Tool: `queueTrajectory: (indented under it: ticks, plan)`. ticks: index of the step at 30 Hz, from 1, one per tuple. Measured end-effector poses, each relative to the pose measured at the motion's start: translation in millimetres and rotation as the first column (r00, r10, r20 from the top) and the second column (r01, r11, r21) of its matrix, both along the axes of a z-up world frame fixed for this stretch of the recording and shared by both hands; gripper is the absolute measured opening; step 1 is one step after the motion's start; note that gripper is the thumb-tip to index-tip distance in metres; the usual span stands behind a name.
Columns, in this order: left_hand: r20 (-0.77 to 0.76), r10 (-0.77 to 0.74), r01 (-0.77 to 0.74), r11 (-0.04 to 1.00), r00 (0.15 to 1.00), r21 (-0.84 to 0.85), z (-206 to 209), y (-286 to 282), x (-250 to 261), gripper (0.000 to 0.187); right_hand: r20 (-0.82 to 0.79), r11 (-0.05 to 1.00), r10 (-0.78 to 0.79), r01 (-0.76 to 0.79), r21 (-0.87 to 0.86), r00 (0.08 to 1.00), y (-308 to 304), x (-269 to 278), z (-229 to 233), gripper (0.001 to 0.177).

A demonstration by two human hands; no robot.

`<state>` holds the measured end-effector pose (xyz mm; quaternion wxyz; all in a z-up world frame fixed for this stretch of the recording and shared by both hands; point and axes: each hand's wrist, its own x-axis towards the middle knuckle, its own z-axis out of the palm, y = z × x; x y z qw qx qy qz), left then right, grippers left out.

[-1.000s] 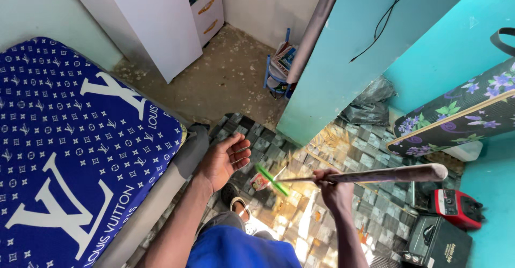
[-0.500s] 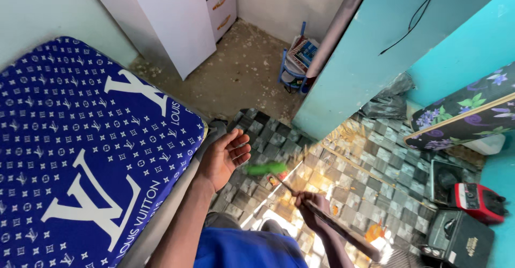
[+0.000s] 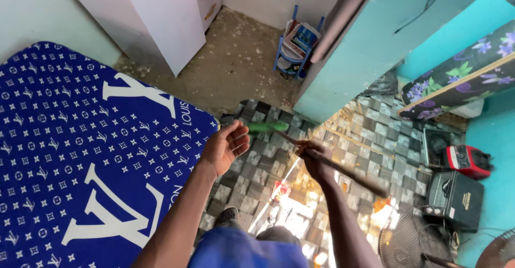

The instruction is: The person cleans a broom head by hand, pulling debris from the bristles while holding the handle, and then taps the broom against the floor.

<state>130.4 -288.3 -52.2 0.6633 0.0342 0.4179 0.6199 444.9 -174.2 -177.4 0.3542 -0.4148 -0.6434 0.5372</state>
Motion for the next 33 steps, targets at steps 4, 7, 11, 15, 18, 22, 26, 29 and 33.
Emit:
queueTrajectory:
  ticks: [4, 7, 11, 15, 18, 22, 26, 29, 33]
  plan:
    - [-0.091, -0.101, 0.095, 0.993, 0.991, -0.073, 2, -24, -12, 0.025, -0.028, 0.999, -0.042, 0.043, 0.029, 0.999, 10, -4, -97, 0.016]
    - [-0.138, -0.145, 0.131, 0.986, 0.980, -0.107, 2, -32, -26, 0.027, 0.431, 0.975, -0.218, 0.216, 0.054, 0.875, -21, 5, -121, 0.014]
    - [-0.063, -0.057, 0.050, 0.992, 0.996, -0.115, -4, -36, -47, 0.026, 0.548, 0.943, -0.259, 0.331, -0.036, 0.796, -97, 30, -91, 0.022]
    - [-0.006, -0.073, 0.073, 0.995, 0.997, -0.069, -13, -26, -40, 0.027, 0.537, 0.940, -0.336, 0.315, 0.134, 0.774, -130, 49, -49, 0.015]
    - [0.038, -0.126, 0.127, 0.991, 0.991, -0.040, -5, -11, -28, 0.025, 0.609, 0.897, -0.398, 0.431, 0.100, 0.686, -122, 53, -5, 0.014]
    - [0.000, -0.173, 0.173, 0.985, 0.985, 0.009, 11, 5, -18, 0.025, 0.608, 0.825, -0.508, 0.546, 0.142, 0.610, -105, 41, 64, 0.005]
    - [0.036, -0.120, 0.118, 0.992, 0.992, 0.047, 6, 17, -18, 0.022, 0.232, 0.889, -0.406, 0.324, 0.324, 0.884, -101, 15, 47, 0.009]
    - [0.016, -0.065, 0.064, 0.997, 0.998, 0.035, -2, 25, -22, 0.024, 0.163, 0.941, -0.337, 0.323, 0.106, 0.927, -105, -24, -8, 0.018]
    - [0.019, -0.023, 0.024, 0.999, 1.000, -0.023, -1, 35, -26, 0.025, 0.036, 0.983, -0.143, 0.138, 0.118, 0.989, -109, -50, -55, 0.015]
